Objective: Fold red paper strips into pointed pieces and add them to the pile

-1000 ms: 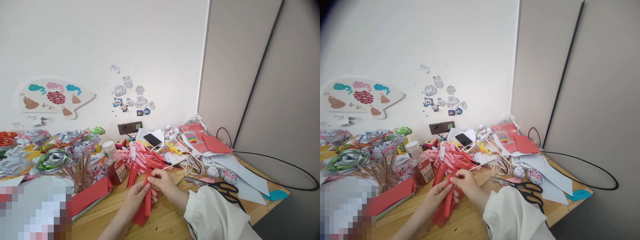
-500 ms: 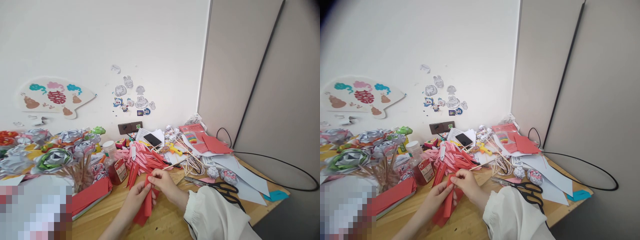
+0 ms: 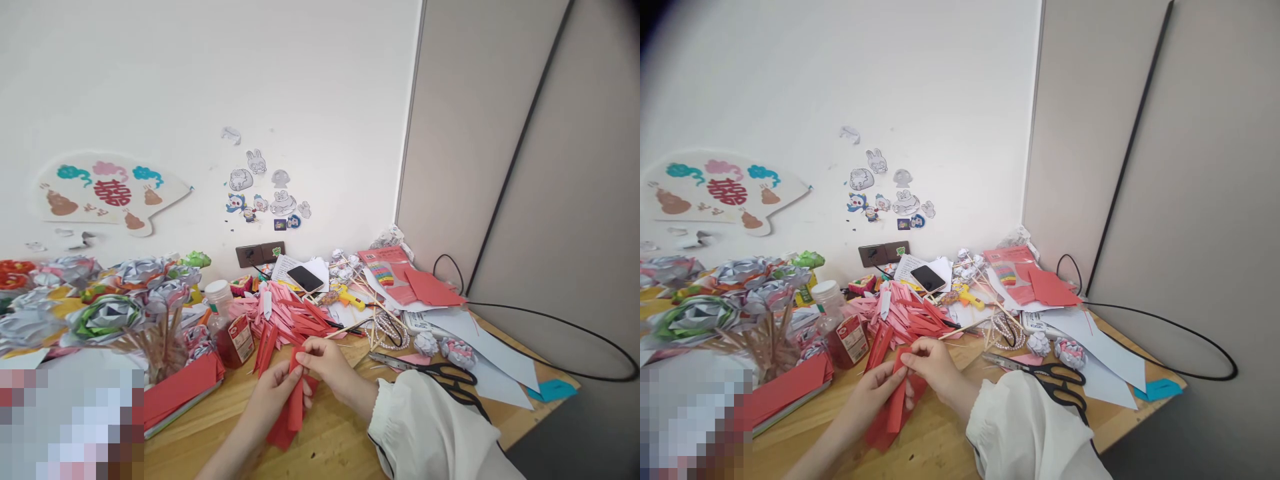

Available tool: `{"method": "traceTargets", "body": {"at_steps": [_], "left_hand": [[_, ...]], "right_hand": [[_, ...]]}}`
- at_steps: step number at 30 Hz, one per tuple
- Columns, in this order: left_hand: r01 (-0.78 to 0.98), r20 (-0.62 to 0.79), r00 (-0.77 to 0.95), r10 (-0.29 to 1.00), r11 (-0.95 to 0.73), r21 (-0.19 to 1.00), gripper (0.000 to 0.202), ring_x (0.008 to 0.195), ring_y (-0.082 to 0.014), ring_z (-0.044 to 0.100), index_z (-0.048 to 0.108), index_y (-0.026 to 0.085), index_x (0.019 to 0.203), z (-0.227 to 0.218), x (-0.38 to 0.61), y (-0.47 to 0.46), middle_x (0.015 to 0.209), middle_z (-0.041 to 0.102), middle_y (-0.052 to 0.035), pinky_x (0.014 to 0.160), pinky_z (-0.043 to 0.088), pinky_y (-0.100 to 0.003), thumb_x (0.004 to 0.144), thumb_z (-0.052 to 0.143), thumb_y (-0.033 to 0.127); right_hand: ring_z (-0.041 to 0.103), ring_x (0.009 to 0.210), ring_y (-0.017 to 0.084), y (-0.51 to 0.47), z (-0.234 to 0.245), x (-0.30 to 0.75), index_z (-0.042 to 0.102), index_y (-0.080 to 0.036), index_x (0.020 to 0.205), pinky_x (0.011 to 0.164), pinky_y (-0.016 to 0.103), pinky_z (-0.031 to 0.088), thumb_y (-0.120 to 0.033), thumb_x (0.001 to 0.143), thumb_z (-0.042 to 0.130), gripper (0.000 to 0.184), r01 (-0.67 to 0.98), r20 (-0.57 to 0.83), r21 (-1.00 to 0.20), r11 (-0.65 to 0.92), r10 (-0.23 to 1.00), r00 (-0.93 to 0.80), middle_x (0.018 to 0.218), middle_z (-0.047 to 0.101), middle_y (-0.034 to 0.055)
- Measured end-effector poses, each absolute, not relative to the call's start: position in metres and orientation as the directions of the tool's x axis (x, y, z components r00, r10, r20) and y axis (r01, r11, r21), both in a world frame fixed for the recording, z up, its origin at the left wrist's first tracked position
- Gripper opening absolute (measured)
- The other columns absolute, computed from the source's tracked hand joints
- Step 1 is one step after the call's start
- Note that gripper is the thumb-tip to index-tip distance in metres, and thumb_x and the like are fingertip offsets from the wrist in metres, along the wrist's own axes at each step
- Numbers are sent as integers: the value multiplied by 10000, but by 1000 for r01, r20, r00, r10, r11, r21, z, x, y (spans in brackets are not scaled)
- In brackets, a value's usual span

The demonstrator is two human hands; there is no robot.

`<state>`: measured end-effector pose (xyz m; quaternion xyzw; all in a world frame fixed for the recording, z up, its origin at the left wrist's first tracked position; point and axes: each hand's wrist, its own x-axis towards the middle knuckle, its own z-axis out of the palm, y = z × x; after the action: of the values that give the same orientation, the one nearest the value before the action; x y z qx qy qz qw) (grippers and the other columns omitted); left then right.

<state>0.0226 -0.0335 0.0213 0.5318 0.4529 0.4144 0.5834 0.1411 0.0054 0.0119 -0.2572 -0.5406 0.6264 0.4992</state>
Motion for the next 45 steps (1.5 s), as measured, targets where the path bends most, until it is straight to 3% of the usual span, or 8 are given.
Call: {"method": "traceTargets", "body": {"at_steps": [15, 21, 28, 32, 42, 45], "left_hand": [[-19, -80, 254, 964, 88, 996, 276, 455, -134, 585, 458, 151, 693, 15, 19, -31, 562, 637, -7, 465, 448, -247, 677, 517, 419], [12, -124, 251, 960, 125, 992, 318, 449, -152, 595, 455, 153, 666, 16, 19, -29, 527, 646, -14, 467, 461, -266, 628, 548, 455], [117, -163, 209, 964, 141, 983, 357, 372, -138, 560, 441, 169, 592, 23, 20, -33, 436, 615, 10, 385, 406, -222, 588, 540, 512], [206, -165, 173, 971, 129, 970, 367, 228, -96, 444, 415, 181, 547, 19, 19, -31, 283, 503, 67, 276, 282, -176, 598, 504, 534], [206, -191, 195, 962, 150, 967, 383, 294, -106, 503, 417, 182, 582, 9, 14, -26, 392, 581, 38, 330, 336, -189, 561, 534, 546], [289, -198, 180, 964, 140, 947, 402, 238, -99, 434, 364, 201, 527, 9, 14, -28, 311, 519, 51, 290, 244, -178, 599, 463, 584]], "right_hand": [[433, 518, 84, 5, 12, 141, 500, -142, 571, 532, 218, 346, -301, 580, 633, 208, -326, 174, -944, 50, 915, -364, 544, 464, -38], [416, 549, 87, 6, 13, 143, 457, -147, 534, 546, 214, 339, -267, 610, 608, 207, -233, 268, -951, 206, 922, -280, 575, 425, -37], [382, 563, 90, 12, 10, 145, 443, -153, 523, 547, 212, 311, -265, 635, 578, 208, -170, 327, -939, 298, 928, -180, 579, 398, -37], [363, 539, 84, 17, 6, 146, 434, -154, 530, 522, 207, 296, -268, 648, 563, 209, -189, 329, -935, 300, 932, -152, 564, 379, -42], [373, 500, 87, 24, 3, 151, 401, -163, 532, 492, 209, 305, -311, 657, 547, 242, -227, 290, -937, 265, 953, -86, 511, 390, -43], [365, 482, 84, 26, 2, 152, 388, -166, 525, 486, 210, 301, -321, 660, 542, 257, -245, 292, -933, 264, 953, -83, 496, 380, -48]]}}
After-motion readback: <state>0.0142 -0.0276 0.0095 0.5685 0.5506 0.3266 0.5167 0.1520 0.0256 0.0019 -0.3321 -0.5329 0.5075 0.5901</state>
